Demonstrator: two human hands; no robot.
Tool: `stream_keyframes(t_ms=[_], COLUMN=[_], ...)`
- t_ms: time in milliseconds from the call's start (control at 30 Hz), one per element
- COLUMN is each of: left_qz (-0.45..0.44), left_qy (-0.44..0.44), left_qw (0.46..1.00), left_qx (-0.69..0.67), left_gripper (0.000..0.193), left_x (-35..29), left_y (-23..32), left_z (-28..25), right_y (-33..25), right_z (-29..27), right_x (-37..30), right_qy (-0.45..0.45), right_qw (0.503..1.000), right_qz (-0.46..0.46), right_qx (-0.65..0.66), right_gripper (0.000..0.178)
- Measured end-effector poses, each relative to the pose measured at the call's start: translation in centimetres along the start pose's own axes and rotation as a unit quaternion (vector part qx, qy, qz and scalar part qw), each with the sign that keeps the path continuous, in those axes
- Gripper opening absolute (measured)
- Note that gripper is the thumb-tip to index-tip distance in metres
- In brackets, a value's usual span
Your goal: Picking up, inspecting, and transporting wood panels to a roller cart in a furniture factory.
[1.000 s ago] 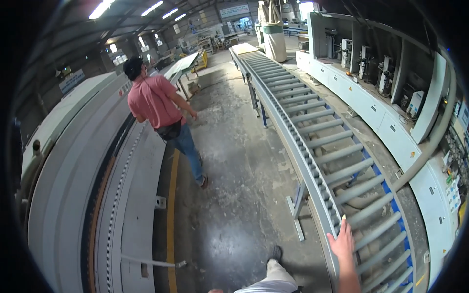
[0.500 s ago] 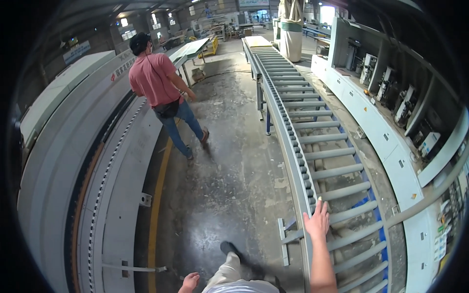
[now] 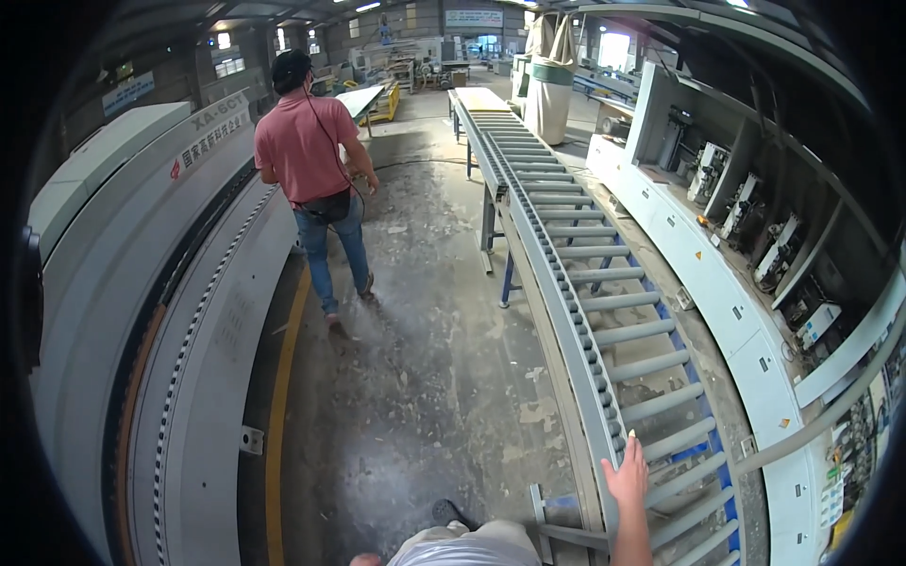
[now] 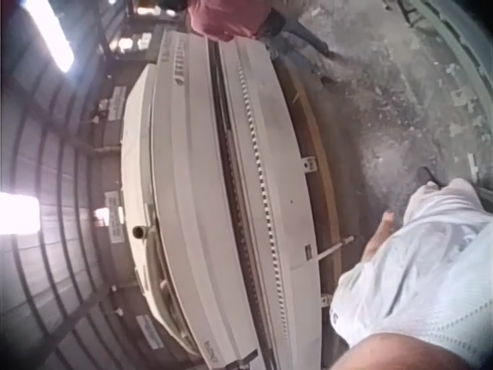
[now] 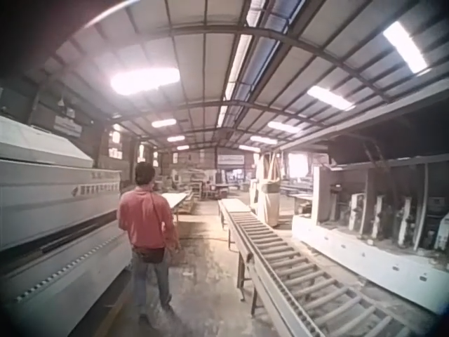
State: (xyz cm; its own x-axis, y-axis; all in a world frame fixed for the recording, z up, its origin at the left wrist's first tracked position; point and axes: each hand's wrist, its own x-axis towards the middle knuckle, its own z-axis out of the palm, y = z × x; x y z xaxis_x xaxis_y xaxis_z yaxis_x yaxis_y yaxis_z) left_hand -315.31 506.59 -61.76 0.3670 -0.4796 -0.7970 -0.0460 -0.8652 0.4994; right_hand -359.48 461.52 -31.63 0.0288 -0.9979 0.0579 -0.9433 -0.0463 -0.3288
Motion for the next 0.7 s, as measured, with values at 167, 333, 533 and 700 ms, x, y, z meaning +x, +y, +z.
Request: stream_keyframes(t_ms=[167,333,533,700], left_qz=[0.067,0.117,0.049,-0.053], left_qy=[0.087,0.038,-0.039,-0.064], left_qw=[0.986,0.986,0.986,0.993], left_qx=[-0.123,-0.116,-0.155,0.080], left_gripper=[0.023,0.038,0.039,0.035], left_x=[10.7,15.1,25.0,26.4], left_y=[17.4,35.4,37.9,42.7], left_z=[-8.5,-12.0,-13.0,-15.7], right_y=[-4.0,-8.4,-13.3,-19.5], right_z=[1.2,2.9,5.3,7.5], right_x=[5.9,13.8,25.7,38.8], right_qy=[0.005,0.010,0.012,-0.013], right_qw=[1.000,0.999,1.000,0.998], right_qz=[0.024,0.039,0.021,0.035], right_qx=[-0.002,-0.015,0.005,0.046], right_gripper=[0.085,0.085,0.086,0.087])
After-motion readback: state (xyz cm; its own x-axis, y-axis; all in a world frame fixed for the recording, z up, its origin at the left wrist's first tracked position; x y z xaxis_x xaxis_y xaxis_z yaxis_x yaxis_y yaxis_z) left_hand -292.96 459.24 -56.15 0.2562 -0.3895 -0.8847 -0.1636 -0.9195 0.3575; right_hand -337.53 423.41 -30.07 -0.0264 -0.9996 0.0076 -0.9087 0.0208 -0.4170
